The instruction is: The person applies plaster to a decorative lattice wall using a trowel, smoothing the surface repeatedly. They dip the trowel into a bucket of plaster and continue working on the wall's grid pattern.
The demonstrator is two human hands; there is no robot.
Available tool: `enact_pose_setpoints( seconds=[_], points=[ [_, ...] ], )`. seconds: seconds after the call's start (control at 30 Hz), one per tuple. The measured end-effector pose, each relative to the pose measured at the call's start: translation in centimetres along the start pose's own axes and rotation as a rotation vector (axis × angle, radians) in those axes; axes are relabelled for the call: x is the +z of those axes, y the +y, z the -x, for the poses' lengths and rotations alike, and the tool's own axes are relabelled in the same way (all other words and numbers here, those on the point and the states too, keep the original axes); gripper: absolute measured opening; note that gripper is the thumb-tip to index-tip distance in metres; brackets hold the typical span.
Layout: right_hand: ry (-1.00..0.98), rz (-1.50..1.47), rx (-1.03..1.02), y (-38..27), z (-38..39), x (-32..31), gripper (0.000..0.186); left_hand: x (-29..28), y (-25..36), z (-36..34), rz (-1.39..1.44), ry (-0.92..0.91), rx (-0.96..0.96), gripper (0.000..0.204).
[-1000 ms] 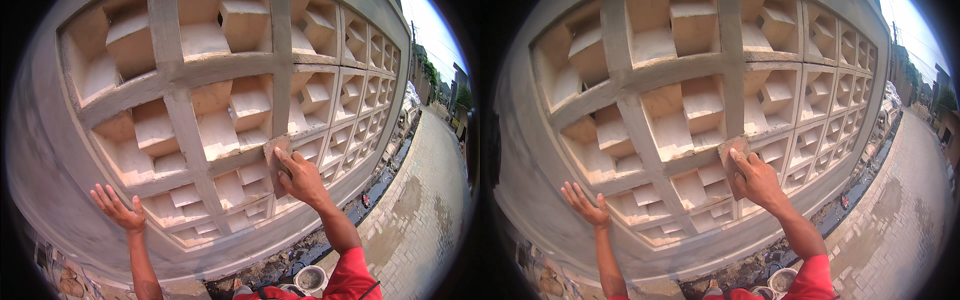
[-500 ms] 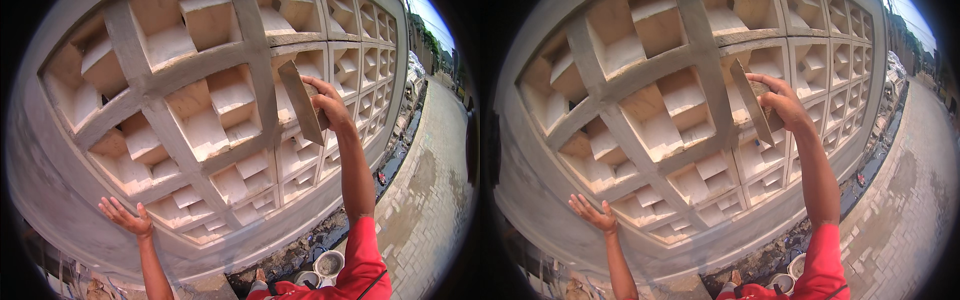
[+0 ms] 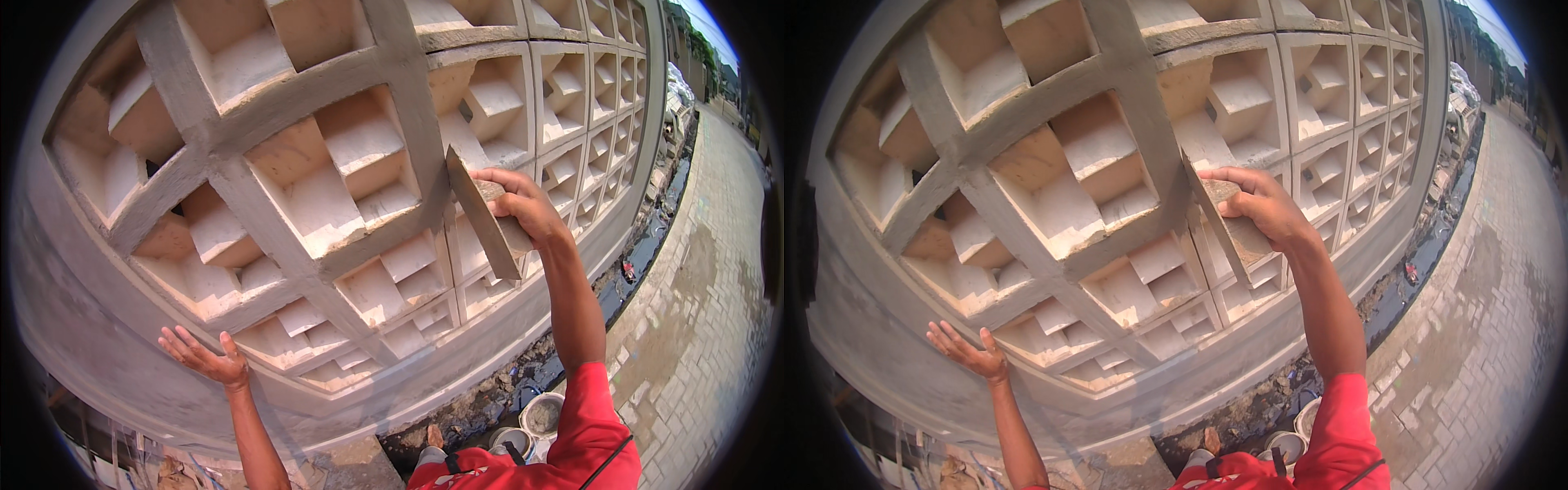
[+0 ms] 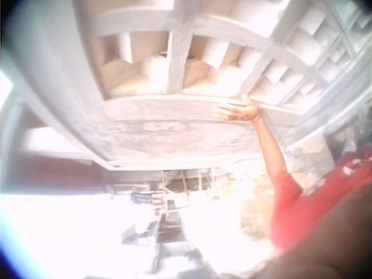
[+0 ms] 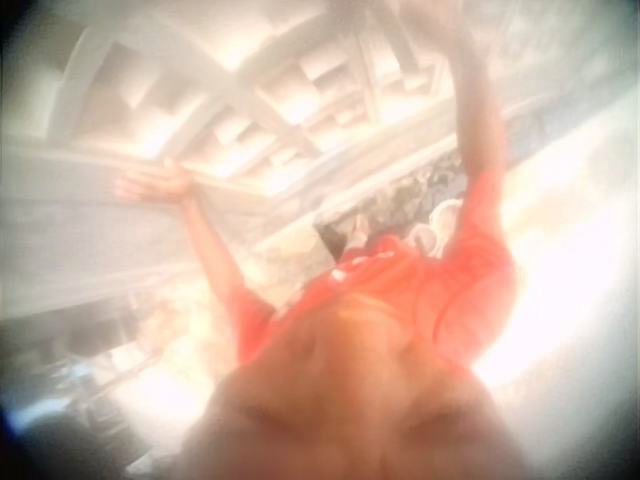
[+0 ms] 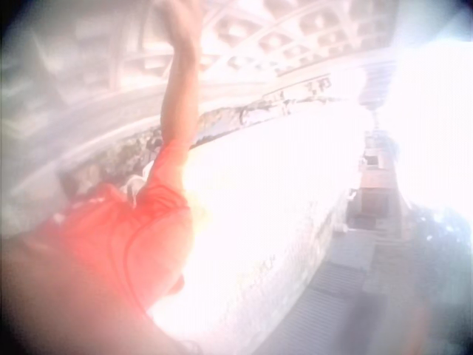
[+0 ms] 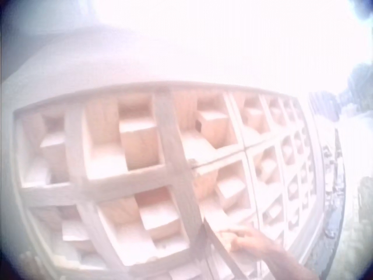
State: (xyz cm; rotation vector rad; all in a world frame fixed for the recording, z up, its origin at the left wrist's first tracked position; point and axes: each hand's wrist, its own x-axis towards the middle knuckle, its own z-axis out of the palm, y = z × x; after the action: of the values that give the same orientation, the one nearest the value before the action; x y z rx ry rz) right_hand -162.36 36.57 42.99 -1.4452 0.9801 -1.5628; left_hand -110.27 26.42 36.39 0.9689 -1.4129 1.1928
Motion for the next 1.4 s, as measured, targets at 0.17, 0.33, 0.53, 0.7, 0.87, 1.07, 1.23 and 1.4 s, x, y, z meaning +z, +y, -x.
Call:
enact_pose_setpoints(
  seconds=[0.17,0.33,0.53,0.7,0.87,1.07,1.23,1.4],
  points=[
    [0.034,-0.162,-0.076,1.0,2.4,0.2,0.060,0.0,-0.1,0.1,0.004,-0.001,-0.004,0.074],
    [0.172,0.058,-0.323,2.1,3.4,3.2,0.064,0.4,0.0,0.1,0.003,0.004,0.008,0.074],
    [0.393,0.885,-0.641,3.9,1.5,7.2,0.064,0.2,0.3,-0.1,0.047,0.011,-0.003,0.074],
    [0.440,0.999,-0.615,3.7,-0.3,8.3,0.067,0.0,0.0,0.0,0.014,-0.004,0.005,0.075],
    [0.442,1.025,-0.575,6.0,0.6,9.0,0.069,0.1,0.2,0.1,0.017,-0.011,-0.007,0.074],
    [0.447,1.026,-0.533,5.9,3.6,8.7,0.069,-0.1,0.0,0.0,0.023,-0.004,-0.006,0.074],
    [0.519,1.140,-0.522,2.8,-0.7,8.1,0.069,0.0,0.4,-0.2,0.060,0.011,-0.015,0.073],
    [0.453,1.196,-0.438,8.4,2.5,8.6,0.069,-0.1,0.4,0.2,0.037,-0.004,-0.025,0.073]
  ],
)
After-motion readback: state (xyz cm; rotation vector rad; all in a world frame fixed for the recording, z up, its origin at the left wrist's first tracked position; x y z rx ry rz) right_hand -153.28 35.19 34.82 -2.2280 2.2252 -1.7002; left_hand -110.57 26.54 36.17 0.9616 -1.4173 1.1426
